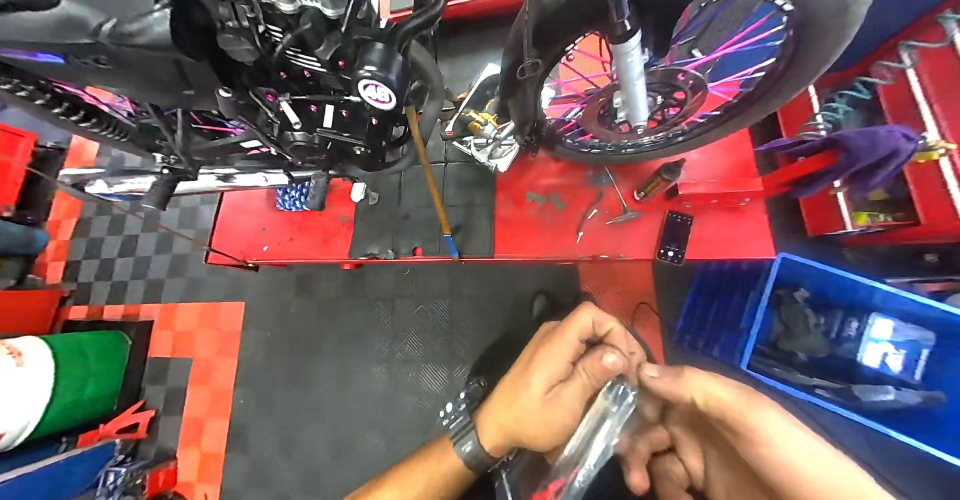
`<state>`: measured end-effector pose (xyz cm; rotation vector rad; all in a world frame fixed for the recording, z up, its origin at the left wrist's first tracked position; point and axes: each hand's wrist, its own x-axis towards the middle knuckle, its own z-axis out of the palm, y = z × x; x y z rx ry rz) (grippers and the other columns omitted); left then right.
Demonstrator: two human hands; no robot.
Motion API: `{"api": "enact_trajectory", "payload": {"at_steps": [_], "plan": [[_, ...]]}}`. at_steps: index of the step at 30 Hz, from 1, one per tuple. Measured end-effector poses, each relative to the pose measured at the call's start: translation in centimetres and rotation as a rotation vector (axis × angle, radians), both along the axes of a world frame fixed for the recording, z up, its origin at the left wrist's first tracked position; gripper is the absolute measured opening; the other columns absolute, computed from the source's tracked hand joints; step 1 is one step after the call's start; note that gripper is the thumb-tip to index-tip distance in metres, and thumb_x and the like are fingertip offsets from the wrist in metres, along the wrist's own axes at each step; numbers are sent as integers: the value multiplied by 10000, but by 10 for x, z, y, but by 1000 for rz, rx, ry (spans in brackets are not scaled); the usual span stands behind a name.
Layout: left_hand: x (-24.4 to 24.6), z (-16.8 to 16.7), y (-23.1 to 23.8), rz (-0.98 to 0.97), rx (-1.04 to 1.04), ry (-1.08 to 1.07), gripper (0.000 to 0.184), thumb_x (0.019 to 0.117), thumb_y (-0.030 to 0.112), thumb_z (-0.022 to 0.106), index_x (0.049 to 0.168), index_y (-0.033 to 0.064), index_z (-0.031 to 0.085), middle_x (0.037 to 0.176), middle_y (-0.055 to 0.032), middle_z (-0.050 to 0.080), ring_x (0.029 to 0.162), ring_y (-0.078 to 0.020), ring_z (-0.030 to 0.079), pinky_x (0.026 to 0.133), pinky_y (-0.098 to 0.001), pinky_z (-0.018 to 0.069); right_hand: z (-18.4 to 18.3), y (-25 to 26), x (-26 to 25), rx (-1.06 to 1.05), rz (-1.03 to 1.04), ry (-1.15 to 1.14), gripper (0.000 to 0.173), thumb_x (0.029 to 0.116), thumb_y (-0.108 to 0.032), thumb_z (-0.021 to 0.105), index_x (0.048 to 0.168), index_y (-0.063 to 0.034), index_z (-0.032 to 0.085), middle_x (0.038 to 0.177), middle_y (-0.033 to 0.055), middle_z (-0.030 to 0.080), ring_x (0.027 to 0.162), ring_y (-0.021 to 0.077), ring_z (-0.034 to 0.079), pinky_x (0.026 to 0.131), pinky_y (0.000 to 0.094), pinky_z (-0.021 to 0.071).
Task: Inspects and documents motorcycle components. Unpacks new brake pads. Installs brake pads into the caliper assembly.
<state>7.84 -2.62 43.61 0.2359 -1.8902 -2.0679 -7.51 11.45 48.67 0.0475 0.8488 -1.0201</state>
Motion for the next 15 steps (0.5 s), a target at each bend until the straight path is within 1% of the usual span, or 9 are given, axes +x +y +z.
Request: {"api": "enact_trajectory", "payload": {"at_steps": [2, 3, 5, 6, 8, 11, 12, 13, 15], "plan": [[5, -2, 3, 49, 146, 4, 327, 1115, 315, 396, 1076, 37, 563, 939, -79, 672, 867, -127, 658, 786, -303, 570, 0, 2, 4, -71, -33, 23, 349, 1084, -295, 409, 1043, -77, 678, 972, 143, 746, 819, 207, 744, 622, 319, 612], [7, -3, 4, 76, 247, 19, 316, 1115, 324, 393, 1084, 55, 554, 912, -82, 671, 841, -138, 659, 773, -306, 565, 1, 2, 7, -108, -53, 41, 320, 1080, -261, 425, 1047, -71, 681, 993, 141, 748, 856, 212, 744, 683, 335, 622], [10, -9, 2, 125, 424, 94, 300, 1112, 345, 381, 1091, 91, 539, 838, -88, 643, 787, -184, 662, 779, -357, 567, -1, 0, 14, -184, -90, 93, 301, 1065, -221, 466, 1017, -59, 715, 1020, 137, 754, 914, 219, 742, 804, 375, 623], [10, -13, 1, 156, 496, 138, 302, 1109, 363, 385, 1087, 103, 536, 790, -76, 616, 743, -187, 651, 764, -367, 567, -3, -3, 18, -223, -90, 130, 300, 1063, -214, 475, 995, -61, 724, 1027, 131, 755, 932, 217, 737, 839, 383, 613], [7, -22, 0, 187, 660, 248, 280, 1093, 380, 431, 1070, 128, 551, 720, -32, 590, 689, -160, 638, 739, -350, 558, -5, -9, 22, -271, -60, 226, 283, 1048, -191, 486, 966, -80, 733, 1040, 102, 755, 955, 203, 722, 873, 389, 595], [6, -37, 3, 190, 889, 381, 196, 1071, 338, 484, 1055, 166, 578, 674, 30, 563, 641, -114, 604, 716, -311, 531, -4, -14, 25, -286, -2, 356, 289, 1029, -137, 475, 940, -110, 749, 1038, 42, 753, 972, 155, 702, 884, 354, 580], [6, -41, 4, 185, 942, 398, 185, 1071, 330, 481, 1059, 175, 582, 669, 40, 559, 631, -105, 599, 705, -299, 528, -4, -14, 26, -290, 17, 385, 297, 1024, -126, 472, 918, -129, 749, 1026, 10, 755, 959, 114, 696, 868, 312, 573], [7, -43, 6, 182, 978, 416, 185, 1073, 328, 472, 1062, 177, 578, 663, 46, 549, 622, -100, 591, 702, -293, 526, -4, -14, 26, -300, 35, 405, 301, 1023, -122, 473, 903, -144, 749, 1015, -17, 753, 926, 69, 684, 827, 264, 562], [7, -43, 9, 186, 1012, 454, 195, 1075, 339, 471, 1060, 172, 569, 636, 54, 518, 601, -100, 573, 696, -293, 517, -3, -15, 27, -339, 74, 440, 298, 1027, -118, 476, 905, -165, 743, 966, -82, 731, 801, -22, 628, 717, 178, 526]]}}
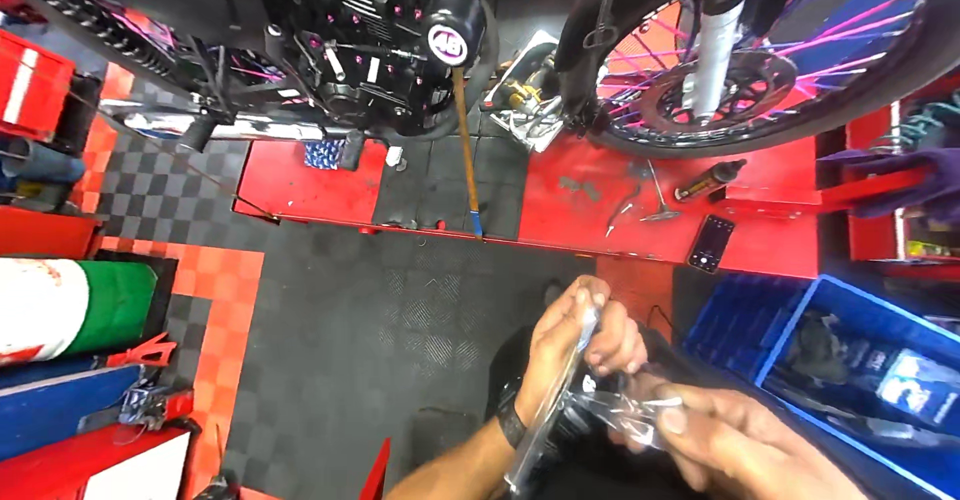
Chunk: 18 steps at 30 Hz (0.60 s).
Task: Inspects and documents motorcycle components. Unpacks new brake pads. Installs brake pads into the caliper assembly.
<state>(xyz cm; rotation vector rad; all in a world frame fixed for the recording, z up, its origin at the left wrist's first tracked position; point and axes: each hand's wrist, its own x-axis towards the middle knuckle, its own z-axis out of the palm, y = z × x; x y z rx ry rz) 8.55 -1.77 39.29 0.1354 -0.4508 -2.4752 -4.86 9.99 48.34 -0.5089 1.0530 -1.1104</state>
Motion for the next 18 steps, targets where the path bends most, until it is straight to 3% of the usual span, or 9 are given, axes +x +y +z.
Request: {"api": "enact_trajectory", "payload": {"at_steps": [3, 6, 8, 10, 12, 13, 15, 16, 18], "plan": [[3, 9, 6, 8, 28, 17, 185, 1077, 320, 470, 1038, 158, 549, 617, 52, 484, 587, -107, 558, 705, -301, 516, 4, 3, -3, -51, 73, 40, 283, 1038, -106, 473, 927, -130, 732, 941, -100, 688, 747, -49, 576, 664, 151, 488], [7, 15, 11, 7, 0, 2, 199, 1081, 324, 464, 1037, 154, 558, 616, 57, 486, 593, -95, 551, 715, -299, 512, 9, 8, -9, -111, 204, 173, 300, 1059, -116, 458, 868, -53, 681, 899, -27, 667, 807, 9, 594, 736, 212, 500], [11, 21, 11, 32, -64, -55, 217, 1089, 333, 444, 1043, 150, 552, 608, 59, 468, 581, -84, 531, 699, -291, 499, 17, 7, -12, -138, 299, 419, 335, 1070, -147, 495, 850, 20, 685, 880, 86, 686, 851, 118, 633, 793, 310, 523], [15, 23, 7, 60, -131, -127, 240, 1096, 350, 427, 1046, 146, 543, 609, 53, 458, 585, -84, 521, 707, -290, 494, 27, 4, -13, -151, 295, 762, 320, 1030, -243, 608, 846, 5, 691, 913, 150, 674, 903, 212, 646, 787, 391, 526], [18, 21, 5, 73, -163, -195, 239, 1099, 339, 417, 1044, 139, 536, 621, 46, 468, 597, -82, 532, 719, -293, 508, 37, -3, -13, -225, 264, 1043, 347, 961, -374, 715, 1018, -34, 672, 1068, 195, 661, 1031, 275, 650, 845, 434, 556], [17, 22, 5, 72, -177, -225, 239, 1099, 339, 423, 1046, 139, 545, 638, 48, 488, 609, -70, 538, 711, -279, 507, 41, -9, -12, -301, 286, 1088, 429, 941, -404, 737, 1144, -37, 646, 1163, 216, 648, 1133, 304, 628, 933, 452, 544], [16, 26, 6, 70, -212, -290, 231, 1097, 328, 443, 1042, 141, 566, 690, 58, 542, 646, -33, 552, 686, -226, 499, 42, -20, -6, -470, 411, 1143, 468, 956, -444, 699, 1220, -61, 650, 1230, 188, 662, 1228, 344, 592, 1019, 495, 499], [15, 27, 7, 63, -222, -321, 232, 1094, 329, 453, 1042, 139, 576, 720, 64, 559, 676, -17, 561, 694, -203, 501, 41, -24, 0, -525, 488, 1239, 449, 973, -467, 666, 1189, -74, 664, 1192, 161, 670, 1175, 348, 599, 979, 497, 490], [15, 28, 9, 31, -186, -340, 234, 1091, 320, 457, 1033, 130, 580, 757, 59, 581, 723, -23, 586, 723, -206, 513, 39, -32, 11, -617, 605, 1476, 370, 1034, -434, 573, 1024, -74, 655, 1027, 145, 676, 977, 346, 649, 790, 482, 508]]}}
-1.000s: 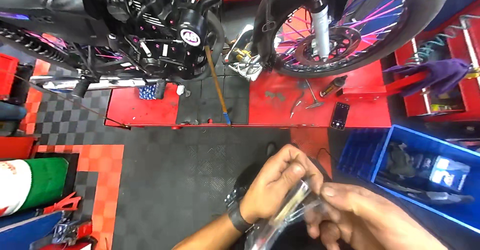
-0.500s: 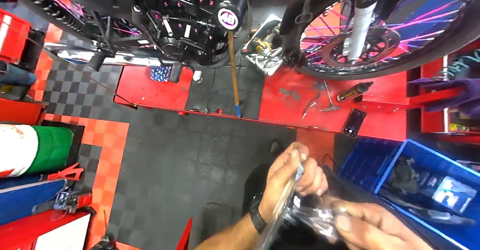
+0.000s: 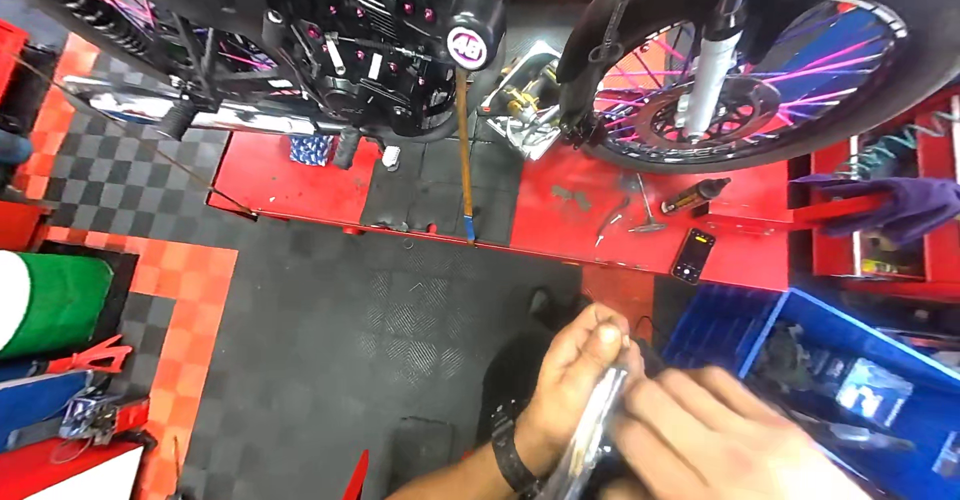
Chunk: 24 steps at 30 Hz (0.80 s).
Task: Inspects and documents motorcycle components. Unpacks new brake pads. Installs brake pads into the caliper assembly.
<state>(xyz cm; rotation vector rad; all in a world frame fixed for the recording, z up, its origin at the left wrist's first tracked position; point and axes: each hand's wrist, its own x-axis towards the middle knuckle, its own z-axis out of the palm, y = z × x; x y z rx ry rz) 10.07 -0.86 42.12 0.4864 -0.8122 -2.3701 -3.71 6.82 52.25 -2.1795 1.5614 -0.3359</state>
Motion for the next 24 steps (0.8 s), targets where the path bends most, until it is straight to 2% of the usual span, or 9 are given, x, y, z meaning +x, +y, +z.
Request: {"api": "enact_trajectory", "payload": {"at_steps": [2, 4, 10, 12, 14, 17, 20, 22, 24], "plan": [[2, 2, 3, -7, 96, 45, 230, 1085, 323, 469, 1014, 133, 578, 741, 52, 564, 713, -49, 580, 720, -241, 505, -4, -3, 4, -54, 65, 15, 342, 1072, -342, 524, 881, -74, 618, 860, 130, 640, 801, 312, 641, 658, 433, 493], [5, 3, 6, -2, 139, 75, 207, 1083, 314, 477, 1015, 145, 576, 720, 61, 554, 694, -53, 573, 710, -249, 497, -9, -3, 1, -68, 115, -101, 314, 1076, -267, 520, 839, -78, 603, 784, 111, 594, 724, 286, 605, 628, 407, 479], [8, 1, 12, 25, 158, 111, 222, 1097, 311, 429, 1003, 153, 555, 647, 69, 494, 620, -64, 537, 668, -271, 489, -16, 1, -13, 1, 216, -334, 271, 1063, -196, 517, 834, -78, 600, 742, 102, 559, 680, 277, 569, 602, 405, 449], [15, -16, 6, 72, 275, 149, 236, 1077, 300, 456, 991, 162, 628, 612, 68, 524, 586, -72, 559, 653, -269, 504, -11, 3, -16, 52, 248, -380, 229, 1044, -120, 498, 856, -58, 612, 746, 117, 566, 687, 291, 565, 617, 421, 438], [20, -31, 1, 108, 345, 239, 228, 1079, 295, 451, 985, 153, 603, 592, 52, 518, 558, -102, 561, 653, -292, 517, -10, 5, -21, 93, 251, -395, 223, 1040, -128, 513, 861, -52, 623, 750, 122, 575, 694, 297, 572, 615, 429, 438], [16, -35, -2, 76, 403, 347, 200, 1078, 283, 466, 1003, 144, 588, 590, 41, 512, 556, -111, 556, 652, -293, 507, -14, 7, -20, 212, 221, -447, 240, 1050, -248, 552, 964, -63, 677, 902, 137, 639, 860, 318, 623, 731, 454, 488], [11, -47, -13, 46, 500, 480, 183, 1063, 253, 486, 1020, 124, 609, 602, 35, 536, 569, -124, 582, 658, -303, 522, -18, 8, -23, 450, 162, -694, 534, 1042, -512, 488, 1152, -30, 690, 1174, 179, 648, 1097, 306, 634, 894, 451, 540], [7, -55, -23, 36, 503, 570, 186, 1056, 254, 498, 1038, 120, 626, 623, 31, 567, 591, -136, 608, 671, -319, 539, -26, 7, -26, 561, 110, -915, 668, 1057, -576, 361, 1121, -7, 704, 1242, 175, 649, 1180, 279, 622, 977, 449, 532], [0, -59, -34, 16, 473, 675, 194, 1052, 262, 502, 1056, 114, 628, 671, 14, 610, 633, -153, 640, 700, -337, 557, -43, 5, -30, 610, -20, -1082, 663, 1108, -488, 266, 1012, -34, 739, 1183, 109, 700, 1138, 217, 651, 987, 422, 548]]}}
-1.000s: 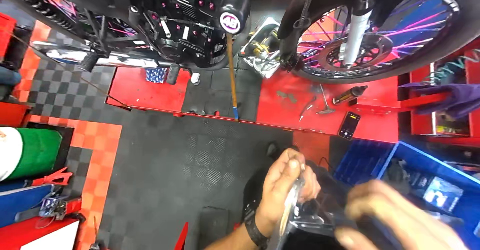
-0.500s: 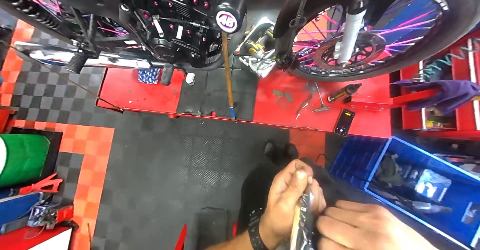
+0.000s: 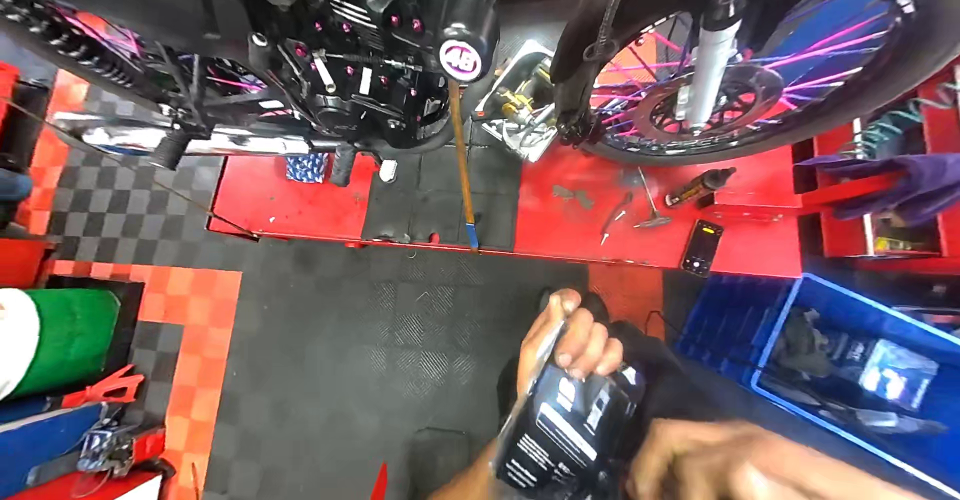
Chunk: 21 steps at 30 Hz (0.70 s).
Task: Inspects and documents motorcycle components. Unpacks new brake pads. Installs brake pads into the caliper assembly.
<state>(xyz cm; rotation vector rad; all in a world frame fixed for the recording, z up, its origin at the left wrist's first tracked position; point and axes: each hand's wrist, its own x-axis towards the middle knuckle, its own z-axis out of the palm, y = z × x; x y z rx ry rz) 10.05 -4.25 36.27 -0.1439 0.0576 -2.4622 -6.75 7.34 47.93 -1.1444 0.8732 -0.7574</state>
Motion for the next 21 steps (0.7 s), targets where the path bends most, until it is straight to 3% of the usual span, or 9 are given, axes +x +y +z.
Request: {"api": "enact_trajectory", "payload": {"at_steps": [2, 4, 7, 10, 11, 13, 15, 17, 21], "plan": [[-10, -5, -13, 21, -78, 138, 177, 1032, 229, 535, 1110, 101, 630, 767, -20, 676, 721, -182, 687, 755, -356, 577, -15, 1, 6, 134, -230, 76, 434, 1106, -319, 424, 948, -66, 741, 1000, 37, 717, 935, 130, 668, 829, 335, 564], [-17, -7, -30, 68, -161, 226, 198, 1020, 212, 554, 1161, 92, 623, 833, -44, 710, 787, -200, 721, 788, -366, 595, -17, 0, 19, 255, -429, 246, 189, 1002, -272, 660, 1005, -84, 667, 912, 19, 674, 774, 106, 639, 669, 299, 543], [-22, 13, -57, 112, -249, 292, 191, 1053, 200, 518, 1195, 84, 572, 848, -54, 687, 804, -199, 705, 786, -355, 588, -9, -7, 29, 426, -535, 241, 613, 818, -321, 871, 1214, -70, 476, 1072, 84, 657, 810, 191, 715, 689, 379, 639], [-43, 54, -55, 72, -174, 370, 203, 1015, 175, 554, 1154, 38, 612, 768, -52, 704, 705, -173, 721, 700, -307, 601, -8, -16, 31, 411, -522, -52, 881, 800, -225, 887, 1467, -67, 335, 1286, 99, 629, 1038, 241, 715, 839, 424, 653], [-52, 61, -51, 76, -178, 385, 211, 1029, 156, 527, 1145, 10, 627, 745, -53, 705, 672, -161, 725, 661, -284, 605, -8, -20, 29, 335, -514, -102, 752, 848, -169, 842, 1437, -52, 388, 1283, 88, 659, 1078, 220, 709, 879, 403, 639], [-60, 46, -59, 29, -364, 456, 254, 1058, 155, 479, 1247, 25, 587, 841, -53, 706, 772, -181, 727, 763, -333, 617, -11, -21, 25, 182, -526, -59, 412, 957, -146, 722, 1312, -32, 547, 1143, 56, 713, 978, 163, 711, 836, 356, 622], [-51, 48, -67, 34, -470, 232, 229, 1061, 230, 492, 1187, 75, 605, 831, -57, 707, 790, -194, 721, 837, -376, 589, -9, -17, 19, 149, -577, -8, 218, 1028, -135, 605, 1225, -43, 628, 964, 33, 715, 813, 144, 706, 715, 349, 625], [-28, 42, -83, 63, -686, -164, 229, 1075, 327, 473, 1127, 138, 592, 851, -52, 692, 851, -204, 713, 915, -413, 568, -6, -14, 11, 131, -594, 30, 215, 1050, -106, 560, 1246, -35, 615, 946, 38, 715, 790, 158, 720, 695, 365, 644], [13, 72, -105, 271, -1196, -909, 304, 1058, 376, 538, 1156, 107, 638, 1120, -124, 720, 1085, -276, 692, 975, -451, 570, -15, -12, -4, 57, -591, 203, 258, 1065, -147, 540, 1292, -50, 617, 910, 42, 727, 712, 154, 710, 624, 346, 629]]}}
